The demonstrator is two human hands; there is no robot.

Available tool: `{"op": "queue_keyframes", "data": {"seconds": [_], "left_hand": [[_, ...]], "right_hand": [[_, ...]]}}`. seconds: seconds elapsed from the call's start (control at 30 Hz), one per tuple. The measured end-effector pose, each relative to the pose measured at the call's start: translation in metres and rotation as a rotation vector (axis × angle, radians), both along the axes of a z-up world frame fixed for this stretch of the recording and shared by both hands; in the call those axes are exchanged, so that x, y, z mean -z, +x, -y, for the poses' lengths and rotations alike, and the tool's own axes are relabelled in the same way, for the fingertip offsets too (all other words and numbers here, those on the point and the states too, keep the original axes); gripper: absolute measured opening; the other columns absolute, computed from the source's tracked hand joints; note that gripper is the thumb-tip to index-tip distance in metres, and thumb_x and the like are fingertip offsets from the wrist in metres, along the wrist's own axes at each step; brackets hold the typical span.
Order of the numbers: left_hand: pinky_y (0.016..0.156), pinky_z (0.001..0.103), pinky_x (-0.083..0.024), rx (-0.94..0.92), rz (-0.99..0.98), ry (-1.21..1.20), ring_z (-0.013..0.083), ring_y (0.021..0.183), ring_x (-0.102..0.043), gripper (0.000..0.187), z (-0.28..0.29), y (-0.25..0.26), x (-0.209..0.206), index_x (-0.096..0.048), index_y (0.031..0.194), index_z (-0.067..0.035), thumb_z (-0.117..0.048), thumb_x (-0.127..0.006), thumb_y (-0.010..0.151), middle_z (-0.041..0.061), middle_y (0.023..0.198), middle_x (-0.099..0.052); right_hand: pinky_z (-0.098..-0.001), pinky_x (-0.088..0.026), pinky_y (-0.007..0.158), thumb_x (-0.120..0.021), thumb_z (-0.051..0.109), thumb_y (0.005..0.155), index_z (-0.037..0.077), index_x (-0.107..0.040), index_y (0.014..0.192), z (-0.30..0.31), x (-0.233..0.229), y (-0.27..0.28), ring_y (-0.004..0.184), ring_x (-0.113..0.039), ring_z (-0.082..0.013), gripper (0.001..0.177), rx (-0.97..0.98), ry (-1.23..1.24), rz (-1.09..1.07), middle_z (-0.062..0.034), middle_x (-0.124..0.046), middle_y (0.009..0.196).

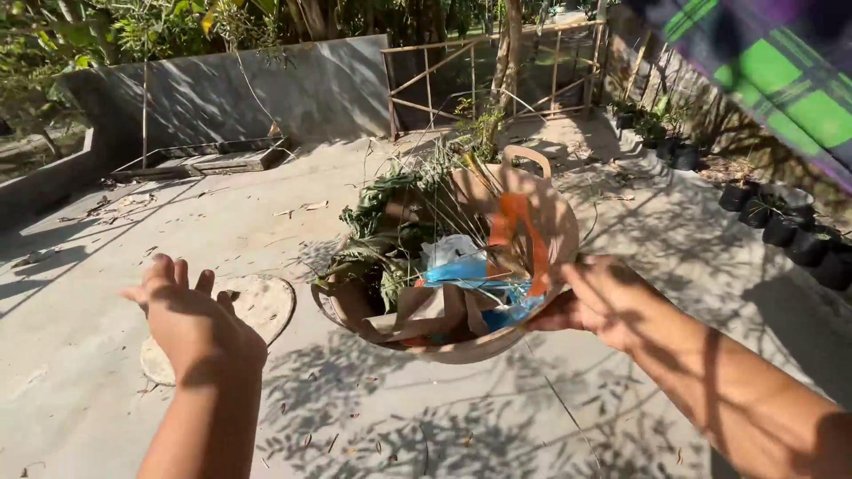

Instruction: Gathering dried banana leaves and debris from the ground into a plastic bowl.

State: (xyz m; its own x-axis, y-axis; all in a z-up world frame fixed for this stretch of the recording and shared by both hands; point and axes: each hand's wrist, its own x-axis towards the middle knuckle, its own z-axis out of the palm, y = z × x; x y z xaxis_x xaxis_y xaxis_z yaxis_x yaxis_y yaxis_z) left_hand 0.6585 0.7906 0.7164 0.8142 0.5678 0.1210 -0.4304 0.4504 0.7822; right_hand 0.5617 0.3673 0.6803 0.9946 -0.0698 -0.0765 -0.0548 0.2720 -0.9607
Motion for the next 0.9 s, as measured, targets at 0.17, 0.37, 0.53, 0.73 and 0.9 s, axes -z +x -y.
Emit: {"op": "queue_keyframes", "data": {"seconds": [0.17,0.37,0.53,0.73,0.9], "left_hand": [[0.121,0.047,-0.029,0.136,-0.128,0.047,0.0279,0.143,-0.049,0.074,0.028,0.065,0.010,-0.030,0.163,-0.020,-0.047,-0.045,0.095,0.004,0.155,-0.053],[0.123,0.056,-0.019,0.393,-0.122,-0.176,0.0397,0.147,-0.040,0.090,0.036,0.181,0.005,-0.006,0.162,-0.021,-0.044,-0.052,0.089,0.014,0.155,-0.052],[0.123,0.056,-0.017,0.478,-0.061,-0.011,0.0389,0.150,-0.036,0.089,0.035,0.291,0.000,-0.009,0.162,-0.018,-0.040,-0.054,0.088,0.016,0.159,-0.046],[0.123,0.055,-0.020,0.501,-0.087,0.059,0.0361,0.147,-0.039,0.079,0.049,0.402,-0.003,-0.024,0.160,-0.015,-0.040,-0.052,0.090,0.012,0.158,-0.044],[0.120,0.057,-0.024,0.513,-0.066,0.036,0.0361,0.145,-0.043,0.070,0.066,0.497,0.009,-0.032,0.158,-0.012,-0.039,-0.040,0.095,0.012,0.158,-0.047]], "right_hand": [[-0.0483,-0.062,0.081,-0.054,0.010,0.096,-0.015,-0.060,0.112,-0.021,-0.021,0.075,0.086,-0.077,-0.0429,0.030,0.293,-0.131,-0.268,-0.0273,-0.074,0.099],[-0.0505,-0.067,0.080,-0.057,0.008,0.094,-0.011,-0.054,0.111,-0.020,0.003,0.195,0.085,-0.075,-0.0449,0.026,0.186,-0.057,-0.222,-0.0284,-0.070,0.100],[-0.0498,-0.063,0.075,-0.058,0.010,0.094,-0.009,-0.065,0.108,-0.018,0.013,0.297,0.085,-0.072,-0.0361,0.024,0.161,-0.018,-0.239,-0.0237,-0.073,0.101],[-0.0514,-0.067,0.077,-0.055,0.014,0.094,-0.010,-0.067,0.103,-0.001,0.003,0.380,0.085,-0.075,-0.0361,0.028,0.164,-0.018,-0.200,-0.0247,-0.074,0.099],[-0.0464,-0.067,0.074,-0.053,0.021,0.096,-0.012,-0.068,0.101,0.023,-0.011,0.466,0.080,-0.075,-0.0348,0.037,0.164,-0.164,-0.234,-0.0245,-0.074,0.093]]}}
